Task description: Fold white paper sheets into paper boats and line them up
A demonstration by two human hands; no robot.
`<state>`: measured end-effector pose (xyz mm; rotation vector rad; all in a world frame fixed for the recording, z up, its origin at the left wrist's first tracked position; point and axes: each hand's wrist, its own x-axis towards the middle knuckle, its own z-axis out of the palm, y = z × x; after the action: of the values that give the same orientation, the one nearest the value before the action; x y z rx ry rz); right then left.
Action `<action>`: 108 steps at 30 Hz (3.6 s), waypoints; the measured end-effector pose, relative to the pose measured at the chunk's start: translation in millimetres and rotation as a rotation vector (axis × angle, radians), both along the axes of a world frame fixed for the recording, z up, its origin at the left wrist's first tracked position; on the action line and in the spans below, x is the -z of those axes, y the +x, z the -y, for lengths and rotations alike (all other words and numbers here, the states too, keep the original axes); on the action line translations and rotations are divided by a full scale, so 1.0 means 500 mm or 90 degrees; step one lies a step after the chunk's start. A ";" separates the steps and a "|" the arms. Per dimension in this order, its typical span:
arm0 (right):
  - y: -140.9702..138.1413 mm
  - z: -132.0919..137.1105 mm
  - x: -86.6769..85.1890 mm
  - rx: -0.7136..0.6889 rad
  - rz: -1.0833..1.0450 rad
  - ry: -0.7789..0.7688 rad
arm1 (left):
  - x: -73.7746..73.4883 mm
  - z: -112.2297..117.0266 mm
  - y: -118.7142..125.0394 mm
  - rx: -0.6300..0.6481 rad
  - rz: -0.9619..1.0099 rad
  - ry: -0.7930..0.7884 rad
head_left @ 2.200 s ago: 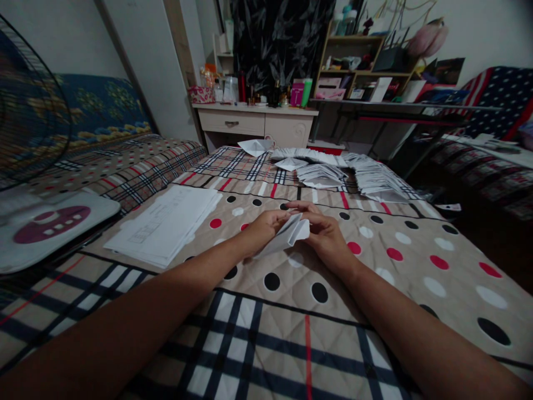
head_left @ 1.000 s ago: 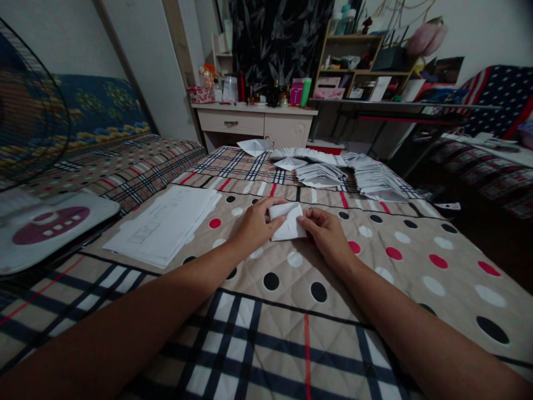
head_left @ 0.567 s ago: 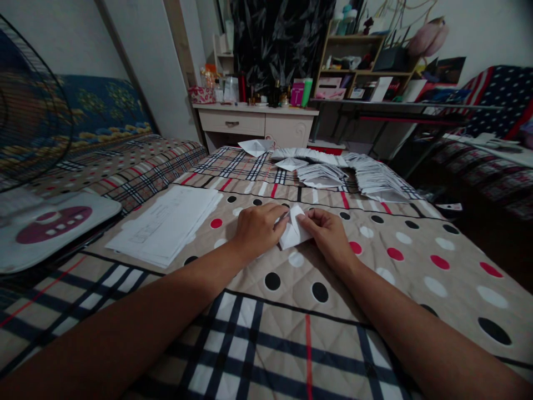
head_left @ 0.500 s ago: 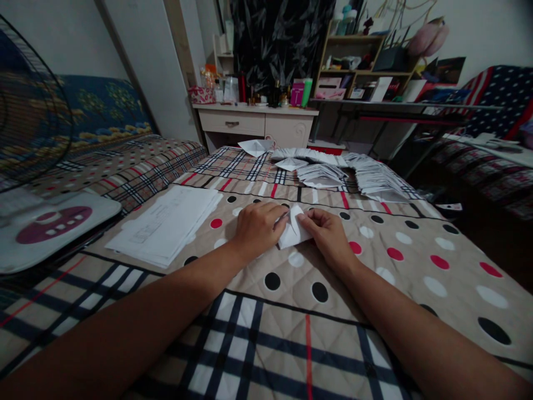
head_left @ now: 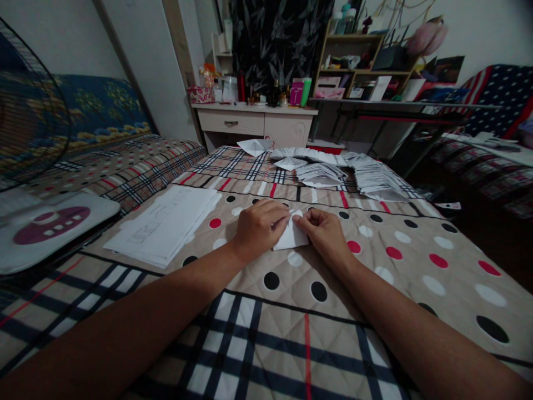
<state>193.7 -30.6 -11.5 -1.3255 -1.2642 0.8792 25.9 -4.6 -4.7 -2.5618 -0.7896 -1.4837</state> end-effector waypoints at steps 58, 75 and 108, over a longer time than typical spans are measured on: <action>0.011 0.003 0.001 -0.014 0.009 0.017 | 0.008 -0.008 0.011 0.071 0.121 -0.493; 0.018 -0.003 -0.004 0.028 -0.002 0.051 | 0.017 -0.008 0.016 0.071 0.110 -0.589; 0.002 0.006 -0.014 -0.055 -0.077 0.017 | 0.007 -0.019 0.007 0.121 0.352 -0.713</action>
<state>194.6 -33.8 -4.8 -1.1861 -1.2421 0.9849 29.3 4.9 -8.5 -2.9213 -1.9565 -2.3434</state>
